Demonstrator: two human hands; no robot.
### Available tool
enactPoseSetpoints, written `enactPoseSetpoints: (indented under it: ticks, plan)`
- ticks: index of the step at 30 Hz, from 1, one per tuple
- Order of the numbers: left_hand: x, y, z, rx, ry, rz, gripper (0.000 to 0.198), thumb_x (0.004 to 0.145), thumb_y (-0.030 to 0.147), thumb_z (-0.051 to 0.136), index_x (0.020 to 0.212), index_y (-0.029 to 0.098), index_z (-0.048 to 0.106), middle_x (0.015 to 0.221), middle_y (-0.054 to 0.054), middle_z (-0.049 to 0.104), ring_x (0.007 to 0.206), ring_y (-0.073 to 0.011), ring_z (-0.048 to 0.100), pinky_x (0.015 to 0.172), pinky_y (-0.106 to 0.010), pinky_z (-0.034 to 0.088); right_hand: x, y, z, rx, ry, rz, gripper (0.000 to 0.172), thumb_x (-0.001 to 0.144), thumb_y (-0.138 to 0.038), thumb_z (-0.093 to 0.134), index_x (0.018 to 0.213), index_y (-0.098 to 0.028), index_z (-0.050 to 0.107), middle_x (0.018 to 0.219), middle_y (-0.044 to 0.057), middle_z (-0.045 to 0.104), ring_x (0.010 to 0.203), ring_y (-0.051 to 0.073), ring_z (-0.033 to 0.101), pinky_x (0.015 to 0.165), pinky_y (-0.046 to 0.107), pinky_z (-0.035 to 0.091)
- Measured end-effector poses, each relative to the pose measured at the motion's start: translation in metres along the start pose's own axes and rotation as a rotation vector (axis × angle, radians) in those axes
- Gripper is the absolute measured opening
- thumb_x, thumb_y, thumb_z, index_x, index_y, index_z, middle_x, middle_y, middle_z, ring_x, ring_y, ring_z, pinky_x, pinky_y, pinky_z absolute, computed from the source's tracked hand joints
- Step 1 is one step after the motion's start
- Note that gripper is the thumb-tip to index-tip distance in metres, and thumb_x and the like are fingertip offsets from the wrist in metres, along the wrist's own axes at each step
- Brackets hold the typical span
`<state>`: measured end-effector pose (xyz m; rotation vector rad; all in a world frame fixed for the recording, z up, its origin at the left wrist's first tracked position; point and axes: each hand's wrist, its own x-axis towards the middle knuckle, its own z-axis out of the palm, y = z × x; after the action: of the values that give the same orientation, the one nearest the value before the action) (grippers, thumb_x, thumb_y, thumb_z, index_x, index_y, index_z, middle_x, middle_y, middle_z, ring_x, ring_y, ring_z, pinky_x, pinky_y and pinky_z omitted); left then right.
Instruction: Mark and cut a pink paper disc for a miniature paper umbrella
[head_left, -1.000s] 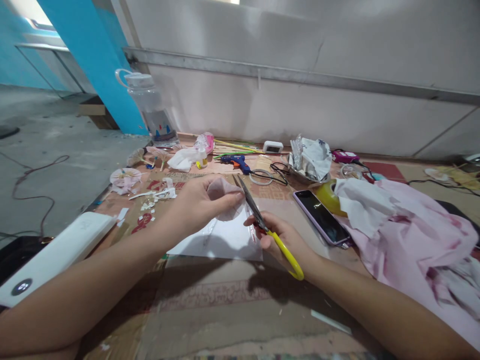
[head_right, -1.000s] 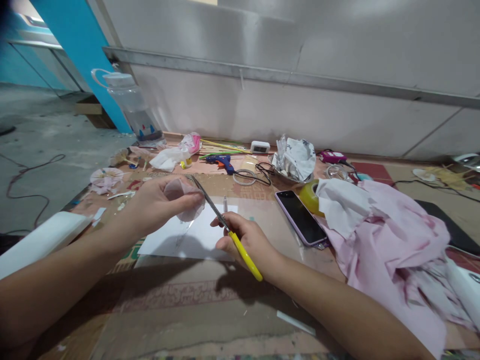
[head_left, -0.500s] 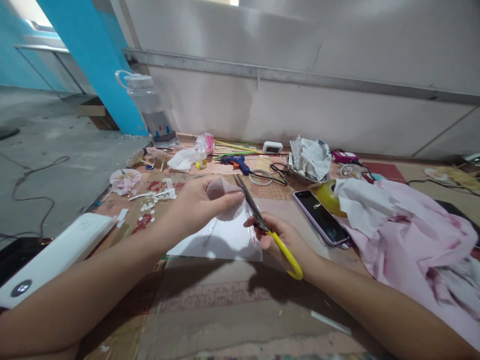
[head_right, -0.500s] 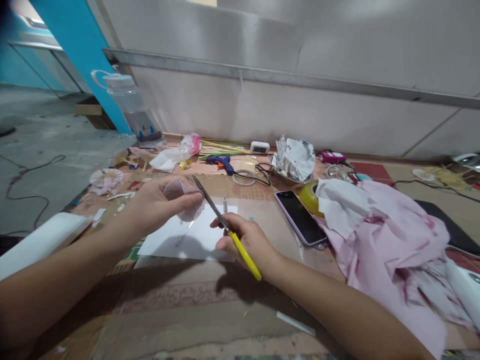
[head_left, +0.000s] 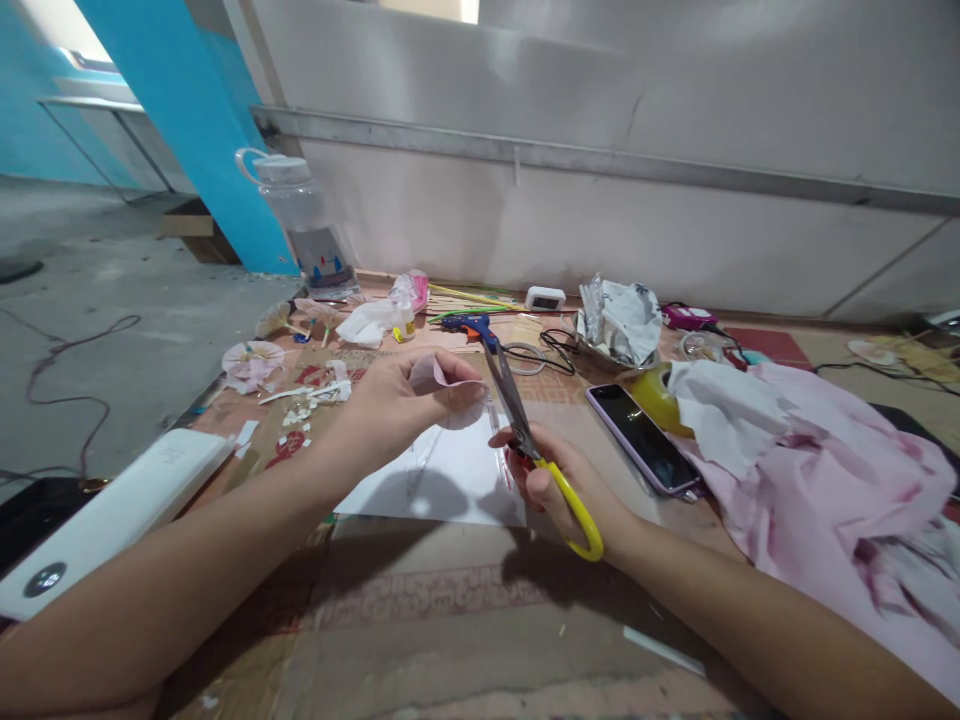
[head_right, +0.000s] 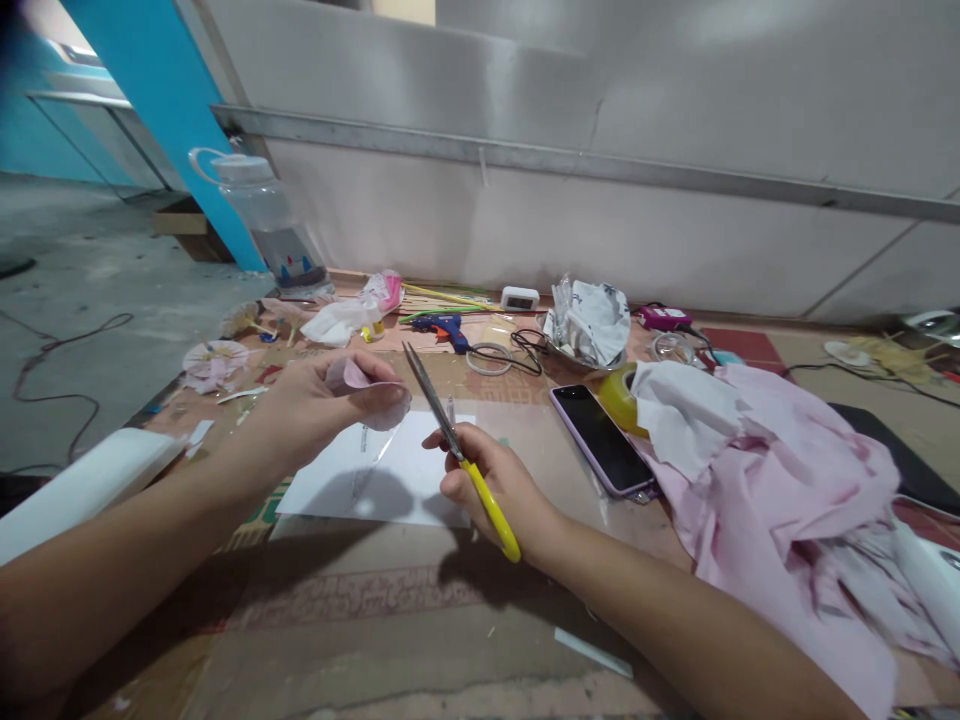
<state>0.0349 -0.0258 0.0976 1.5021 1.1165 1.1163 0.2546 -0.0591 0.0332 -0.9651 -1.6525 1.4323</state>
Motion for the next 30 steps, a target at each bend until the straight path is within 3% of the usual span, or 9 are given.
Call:
enactPoseSetpoints:
  ticks: [9,16,24,30]
  plan:
    - [-0.0007,-0.0055,-0.0042,0.043,-0.027,0.002,0.034,0.083,0.051,0.073,0.077,0.018,0.066,0.071,-0.002,0.067,0.062,-0.0131,0.058,0.055,-0.023,0.043,-0.0006,0.0007,0.0006,-0.048,-0.007,0.000,0.083,0.074,-0.089,0.061,0.114,-0.018,0.063,0.082,-0.001,0.050,0.069,0.014,0.043,0.064,0.029,0.035]
    - [-0.0021,-0.0005,0.0003,-0.018,-0.020,-0.001,0.027,0.078,0.043,0.077,0.074,0.019,0.066,0.060,0.004,0.058,0.054,-0.0095,0.050,0.051,-0.022,0.039,-0.0016,0.0067,0.0000,-0.039,-0.055,0.005,0.083,0.075,-0.089,0.061,0.118,-0.018,0.061,0.083,-0.001,0.051,0.070,0.015,0.043,0.064,0.028,0.035]
    - [-0.0022,-0.0078,-0.0012,-0.048,-0.042,-0.056,0.036,0.076,0.049,0.081,0.079,0.017,0.064,0.072,-0.003,0.070,0.066,-0.0142,0.063,0.059,-0.025,0.047,-0.0017,0.0082,0.0002,0.017,-0.094,0.002,0.075,0.078,-0.082,0.066,0.118,-0.019,0.061,0.081,-0.002,0.048,0.067,0.013,0.040,0.060,0.026,0.034]
    - [-0.0038,-0.0060,-0.0012,-0.003,-0.071,-0.041,0.039,0.079,0.052,0.077,0.074,0.017,0.061,0.068,-0.002,0.067,0.059,-0.0119,0.056,0.053,-0.023,0.041,-0.0019,0.0056,0.0011,-0.005,-0.069,0.025,0.077,0.077,-0.084,0.065,0.117,-0.019,0.061,0.083,0.000,0.049,0.071,0.015,0.042,0.063,0.028,0.035]
